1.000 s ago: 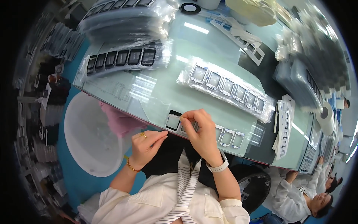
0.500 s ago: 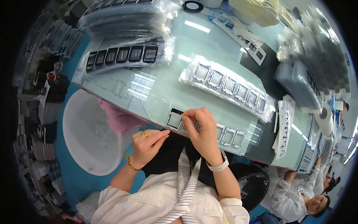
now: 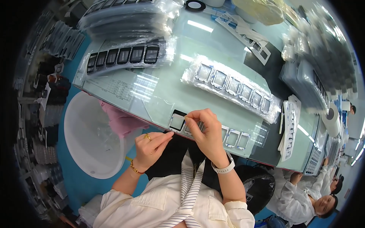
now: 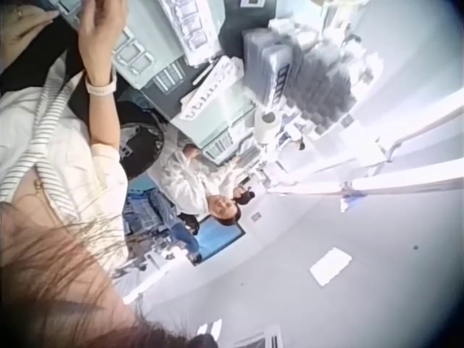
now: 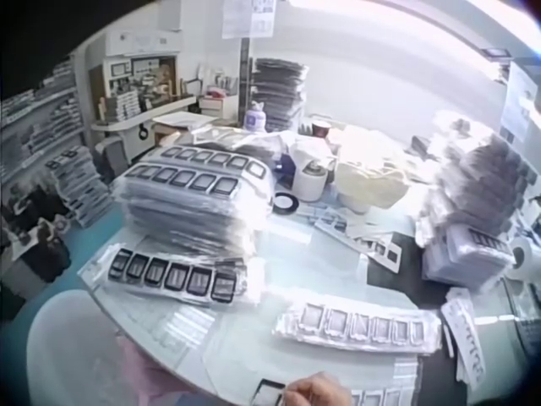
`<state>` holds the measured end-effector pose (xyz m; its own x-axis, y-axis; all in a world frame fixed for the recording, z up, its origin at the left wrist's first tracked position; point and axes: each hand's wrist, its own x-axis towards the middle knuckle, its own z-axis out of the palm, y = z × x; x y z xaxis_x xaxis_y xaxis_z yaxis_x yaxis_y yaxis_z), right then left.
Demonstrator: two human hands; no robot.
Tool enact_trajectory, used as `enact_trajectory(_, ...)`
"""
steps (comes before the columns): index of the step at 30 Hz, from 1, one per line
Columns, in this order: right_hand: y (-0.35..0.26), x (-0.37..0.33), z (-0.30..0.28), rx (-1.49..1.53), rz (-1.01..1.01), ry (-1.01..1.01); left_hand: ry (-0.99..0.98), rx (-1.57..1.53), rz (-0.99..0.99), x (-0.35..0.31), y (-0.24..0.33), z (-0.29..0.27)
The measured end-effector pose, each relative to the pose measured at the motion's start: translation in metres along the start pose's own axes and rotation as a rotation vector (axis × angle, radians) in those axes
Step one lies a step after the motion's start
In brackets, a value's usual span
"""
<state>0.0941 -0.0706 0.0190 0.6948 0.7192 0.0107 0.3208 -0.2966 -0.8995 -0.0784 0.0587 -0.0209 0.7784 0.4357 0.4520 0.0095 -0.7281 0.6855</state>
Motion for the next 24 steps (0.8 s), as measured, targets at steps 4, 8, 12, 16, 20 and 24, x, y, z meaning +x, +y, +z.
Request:
enact_trajectory(4, 0.0006, 0.0, 0.0009, -0.003, 0.001, 0.0, -0.007, 0.001, -0.009, -0.0001, -0.0002, 0.0004)
enact_trajectory(8, 0.0002, 0.0009, 0.0027, -0.04, -0.017, 0.011, -0.003, 0.003, -0.013, -0.0007, -0.0009, 0.0011)
enact_trajectory(12, -0.0001, 0.0011, 0.003, -0.083, -0.037, 0.025, -0.006, 0.004, -0.016, -0.0003, -0.001, 0.0006)
enact_trajectory(16, -0.0012, 0.001, 0.0034, -0.098, -0.048, 0.026, 0.001, 0.005, -0.015, 0.0007, -0.0002, -0.0001)
enact_trajectory(20, 0.0003, 0.0005, 0.0045, 0.014, 0.023, 0.047, 0.004, 0.016, -0.015, 0.0012, 0.0004, 0.0002)
enact_trajectory(24, 0.0004, 0.0006, 0.0009, 0.02, 0.006, 0.008, 0.005, 0.015, -0.016, 0.0016, 0.0001, 0.0003)
